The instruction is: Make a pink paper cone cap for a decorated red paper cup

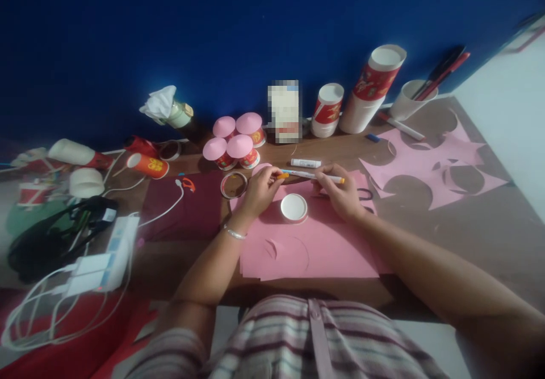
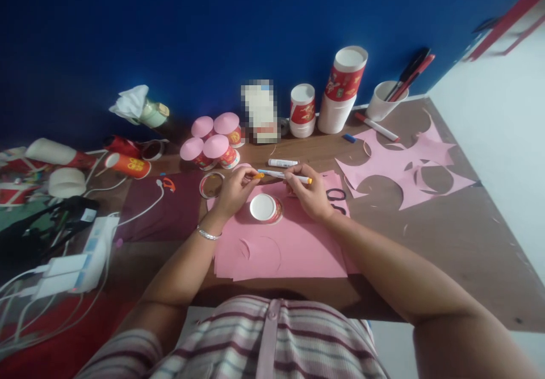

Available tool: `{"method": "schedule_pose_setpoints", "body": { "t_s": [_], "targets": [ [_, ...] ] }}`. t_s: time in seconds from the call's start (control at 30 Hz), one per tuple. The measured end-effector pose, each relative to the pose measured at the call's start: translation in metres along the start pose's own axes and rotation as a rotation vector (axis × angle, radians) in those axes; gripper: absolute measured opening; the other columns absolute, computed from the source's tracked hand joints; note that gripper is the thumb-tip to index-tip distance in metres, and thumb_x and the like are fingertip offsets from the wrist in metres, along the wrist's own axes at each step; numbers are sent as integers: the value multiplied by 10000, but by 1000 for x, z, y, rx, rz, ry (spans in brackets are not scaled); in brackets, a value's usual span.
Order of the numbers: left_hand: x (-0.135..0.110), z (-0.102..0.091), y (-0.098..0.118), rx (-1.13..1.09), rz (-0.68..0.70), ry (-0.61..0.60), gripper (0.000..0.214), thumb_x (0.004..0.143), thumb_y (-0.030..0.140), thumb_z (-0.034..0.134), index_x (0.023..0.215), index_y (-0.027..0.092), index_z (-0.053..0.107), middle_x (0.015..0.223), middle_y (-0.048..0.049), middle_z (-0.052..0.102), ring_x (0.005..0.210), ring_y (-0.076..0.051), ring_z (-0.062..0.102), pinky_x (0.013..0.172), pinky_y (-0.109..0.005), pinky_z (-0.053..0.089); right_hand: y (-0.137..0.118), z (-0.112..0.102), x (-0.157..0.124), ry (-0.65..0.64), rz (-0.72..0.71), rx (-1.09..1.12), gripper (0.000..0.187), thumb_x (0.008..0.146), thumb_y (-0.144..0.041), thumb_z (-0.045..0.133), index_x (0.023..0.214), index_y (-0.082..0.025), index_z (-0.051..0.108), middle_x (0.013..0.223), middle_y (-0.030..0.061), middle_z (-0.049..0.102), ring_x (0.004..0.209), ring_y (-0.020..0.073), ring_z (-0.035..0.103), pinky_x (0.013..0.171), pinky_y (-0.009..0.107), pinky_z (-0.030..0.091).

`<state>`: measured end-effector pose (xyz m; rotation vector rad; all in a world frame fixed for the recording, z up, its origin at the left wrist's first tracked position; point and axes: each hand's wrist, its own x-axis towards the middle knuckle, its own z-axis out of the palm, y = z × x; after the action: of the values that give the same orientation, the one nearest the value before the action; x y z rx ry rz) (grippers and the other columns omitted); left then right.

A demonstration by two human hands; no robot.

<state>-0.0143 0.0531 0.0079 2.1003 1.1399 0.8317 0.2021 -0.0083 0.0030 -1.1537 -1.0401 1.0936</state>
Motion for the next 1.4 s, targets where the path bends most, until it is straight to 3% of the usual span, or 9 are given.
{"method": "schedule_pose_setpoints", "body": {
  "t_s": [0.23, 0.43, 0.53, 0.63, 0.8, 1.13, 1.27, 1.33, 1.4],
  "targets": [
    [0, 2, 6, -83, -19, -45, 120, 941, 282, 649, 1021, 196, 632, 995, -47, 680, 938, -175, 686, 787, -306, 589, 0, 4, 0, -67, 71, 70, 337, 870, -515, 718, 825, -195, 623, 675, -20, 614, 575, 109, 560, 550, 255, 480],
    [-2, 1, 7, -88, 68, -80, 108, 957, 276, 632, 1037, 204, 637, 994, -42, 705, 952, -178, 677, 826, -324, 575, -3, 3, -1, -121, 71, 3, 356, 865, -531, 723, 842, -187, 635, 741, 5, 631, 639, 125, 576, 598, 271, 503],
    [-1, 1, 6, -56, 118, -48, 95, 952, 263, 645, 1024, 202, 643, 973, -41, 702, 943, -178, 664, 829, -326, 561, -1, -1, 0, -154, 51, 11, 364, 860, -531, 733, 968, -197, 640, 756, -14, 614, 626, 119, 567, 585, 260, 491],
    [-1, 1, 5, -21, 151, -4, 96, 946, 275, 658, 1007, 201, 648, 946, -41, 696, 921, -180, 652, 826, -334, 557, 5, -5, 2, -77, -40, -16, 393, 891, -551, 692, 1086, -218, 617, 752, -33, 585, 599, 114, 532, 560, 254, 464],
    [-1, 2, -1, -43, 185, 25, 117, 957, 316, 649, 970, 201, 664, 938, -48, 716, 920, -173, 670, 797, -321, 567, 10, -9, 5, -42, -104, -234, 366, 967, -551, 580, 886, -199, 635, 675, -36, 522, 575, 109, 449, 529, 240, 387],
    [-4, -1, -3, 7, 278, 66, 102, 957, 285, 647, 910, 197, 670, 905, -54, 736, 880, -180, 692, 784, -344, 564, 1, -1, 4, -96, -133, -316, 376, 987, -521, 536, 876, -187, 669, 664, -13, 584, 591, 139, 521, 569, 262, 439],
    [2, -5, 0, 99, 246, 56, 37, 942, 229, 649, 938, 193, 655, 935, -59, 708, 910, -196, 674, 836, -369, 559, 1, -5, 8, -221, -269, -575, 223, 982, -354, 569, 1041, -206, 724, 887, 48, 730, 775, 199, 670, 690, 304, 524],
    [3, -11, 0, 171, 227, 11, 58, 934, 189, 637, 988, 192, 657, 997, -73, 707, 966, -208, 676, 873, -380, 561, 0, -7, 9, -280, -377, -877, 208, 981, -277, 560, 1090, -223, 728, 1011, 71, 749, 880, 220, 690, 745, 315, 532],
    [0, -19, -1, 244, 238, -26, 99, 933, 171, 617, 1017, 193, 666, 1047, -85, 716, 1024, -220, 679, 911, -387, 559, 0, -8, 8, -313, -440, -1174, 225, 975, -199, 538, 1087, -214, 732, 1010, 89, 745, 881, 224, 677, 718, 306, 507]
  ]
}}
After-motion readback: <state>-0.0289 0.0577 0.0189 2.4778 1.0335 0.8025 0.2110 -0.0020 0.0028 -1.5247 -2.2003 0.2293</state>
